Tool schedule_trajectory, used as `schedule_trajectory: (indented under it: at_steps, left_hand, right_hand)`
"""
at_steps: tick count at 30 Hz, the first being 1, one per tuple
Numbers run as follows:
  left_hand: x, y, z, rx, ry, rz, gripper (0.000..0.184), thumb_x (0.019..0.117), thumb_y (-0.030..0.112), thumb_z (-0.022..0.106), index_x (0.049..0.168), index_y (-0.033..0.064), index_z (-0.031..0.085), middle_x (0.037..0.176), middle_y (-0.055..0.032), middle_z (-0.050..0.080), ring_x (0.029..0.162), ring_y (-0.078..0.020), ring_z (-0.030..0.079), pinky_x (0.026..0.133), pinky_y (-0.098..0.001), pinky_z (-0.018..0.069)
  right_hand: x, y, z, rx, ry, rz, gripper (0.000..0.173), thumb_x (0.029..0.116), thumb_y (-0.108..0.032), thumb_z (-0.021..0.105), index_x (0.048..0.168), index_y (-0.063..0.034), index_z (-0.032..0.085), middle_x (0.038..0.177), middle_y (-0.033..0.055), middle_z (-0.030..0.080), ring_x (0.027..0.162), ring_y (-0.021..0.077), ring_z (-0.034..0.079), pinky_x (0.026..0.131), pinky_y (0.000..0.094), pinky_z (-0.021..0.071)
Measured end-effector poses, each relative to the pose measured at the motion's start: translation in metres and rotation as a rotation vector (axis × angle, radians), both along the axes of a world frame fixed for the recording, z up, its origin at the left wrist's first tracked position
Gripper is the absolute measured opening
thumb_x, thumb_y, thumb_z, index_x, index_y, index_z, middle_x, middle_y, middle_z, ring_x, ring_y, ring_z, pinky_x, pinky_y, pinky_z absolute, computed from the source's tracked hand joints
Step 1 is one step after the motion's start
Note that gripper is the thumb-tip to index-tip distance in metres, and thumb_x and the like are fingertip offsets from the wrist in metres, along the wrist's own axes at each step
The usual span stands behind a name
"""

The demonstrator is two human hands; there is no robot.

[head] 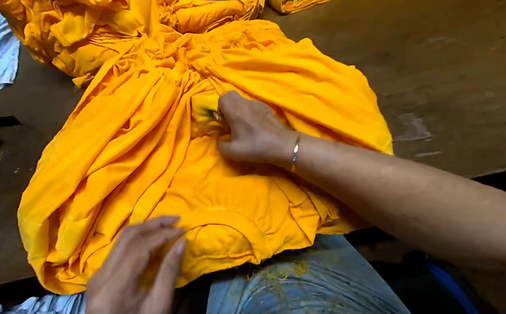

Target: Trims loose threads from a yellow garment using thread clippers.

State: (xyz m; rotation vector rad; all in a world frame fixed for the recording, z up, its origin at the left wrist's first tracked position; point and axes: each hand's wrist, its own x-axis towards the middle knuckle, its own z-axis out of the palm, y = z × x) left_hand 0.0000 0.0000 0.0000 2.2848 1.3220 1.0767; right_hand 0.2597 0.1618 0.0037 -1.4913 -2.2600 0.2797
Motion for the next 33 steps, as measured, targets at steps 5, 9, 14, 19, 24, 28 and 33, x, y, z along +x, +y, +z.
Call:
schedule_trajectory:
  at_steps: [5, 9, 14, 19, 24, 28, 33]
  left_hand:
    - [-0.016, 0.065, -0.004, -0.012, 0.326, 0.227, 0.050, 0.0934, 0.036, 0.067, 0.134, 0.0063, 0.065, 0.149, -0.0177, 0.050, 0.136, -0.0355, 0.047, 0.109, -0.0554, 0.0416]
    - [0.001, 0.089, -0.016, -0.100, 0.456, 0.247, 0.058, 0.0976, 0.049, 0.063, 0.141, 0.0094, 0.061, 0.145, -0.0205, 0.053, 0.132, -0.0412, 0.051, 0.104, -0.0631, 0.0435]
    - [0.049, 0.085, -0.020, -0.097, 0.522, 0.059, 0.047, 0.1040, 0.040, 0.056, 0.141, 0.0124, 0.062, 0.155, -0.0139, 0.047, 0.138, -0.0308, 0.051, 0.108, -0.0521, 0.0465]
    - [0.072, 0.093, -0.031, -0.004, 0.501, -0.019, 0.043, 0.1045, 0.019, 0.053, 0.147, 0.0141, 0.057, 0.153, -0.0155, 0.049, 0.139, -0.0334, 0.049, 0.111, -0.0525, 0.0436]
    - [0.049, 0.112, -0.033, 0.067, 0.500, 0.033, 0.042, 0.1054, 0.014, 0.049, 0.147, 0.0175, 0.057, 0.138, -0.0234, 0.058, 0.123, -0.0432, 0.059, 0.099, -0.0637, 0.0483]
    - [0.036, 0.101, -0.019, 0.047, 0.513, 0.017, 0.045, 0.1032, 0.022, 0.052, 0.148, 0.0136, 0.056, 0.139, -0.0243, 0.056, 0.126, -0.0443, 0.056, 0.100, -0.0651, 0.0459]
    - [0.089, 0.027, -0.018, 0.174, 0.299, -0.210, 0.045, 0.0965, 0.038, 0.067, 0.130, 0.0076, 0.067, 0.142, -0.0198, 0.055, 0.130, -0.0355, 0.053, 0.104, -0.0538, 0.0460]
  right_hand:
    - [0.035, -0.006, -0.028, 0.085, -0.176, 0.023, 0.029, 0.0814, -0.004, 0.069, 0.107, 0.0017, 0.058, 0.111, 0.0217, 0.056, 0.082, 0.0376, 0.066, 0.062, 0.0507, 0.0535]
    - [0.074, -0.002, -0.032, 0.120, -0.163, 0.056, 0.022, 0.0876, -0.003, 0.065, 0.108, 0.0030, 0.059, 0.111, 0.0227, 0.058, 0.086, 0.0384, 0.066, 0.070, 0.0511, 0.0558]
    - [0.152, 0.006, -0.034, 0.149, -0.197, -0.030, 0.019, 0.0931, -0.003, 0.063, 0.109, 0.0070, 0.059, 0.116, 0.0283, 0.059, 0.095, 0.0470, 0.066, 0.078, 0.0604, 0.0551]
    - [0.233, 0.002, -0.033, 0.154, -0.237, -0.154, 0.021, 0.0948, -0.004, 0.058, 0.112, 0.0081, 0.059, 0.122, 0.0324, 0.058, 0.102, 0.0524, 0.064, 0.082, 0.0666, 0.0521]
    - [0.249, -0.006, -0.032, 0.178, -0.293, -0.161, 0.020, 0.0976, -0.009, 0.059, 0.111, 0.0057, 0.060, 0.122, 0.0307, 0.057, 0.098, 0.0498, 0.066, 0.079, 0.0633, 0.0546]
    - [0.242, -0.017, -0.027, 0.234, -0.127, -0.119, 0.018, 0.0928, -0.013, 0.062, 0.103, 0.0016, 0.066, 0.113, 0.0245, 0.060, 0.093, 0.0412, 0.066, 0.076, 0.0584, 0.0535]
    - [0.196, -0.089, -0.021, 0.128, 0.302, 0.254, 0.011, 0.0894, -0.014, 0.066, 0.094, -0.0070, 0.074, 0.094, 0.0034, 0.068, 0.083, 0.0093, 0.063, 0.072, 0.0271, 0.0538]
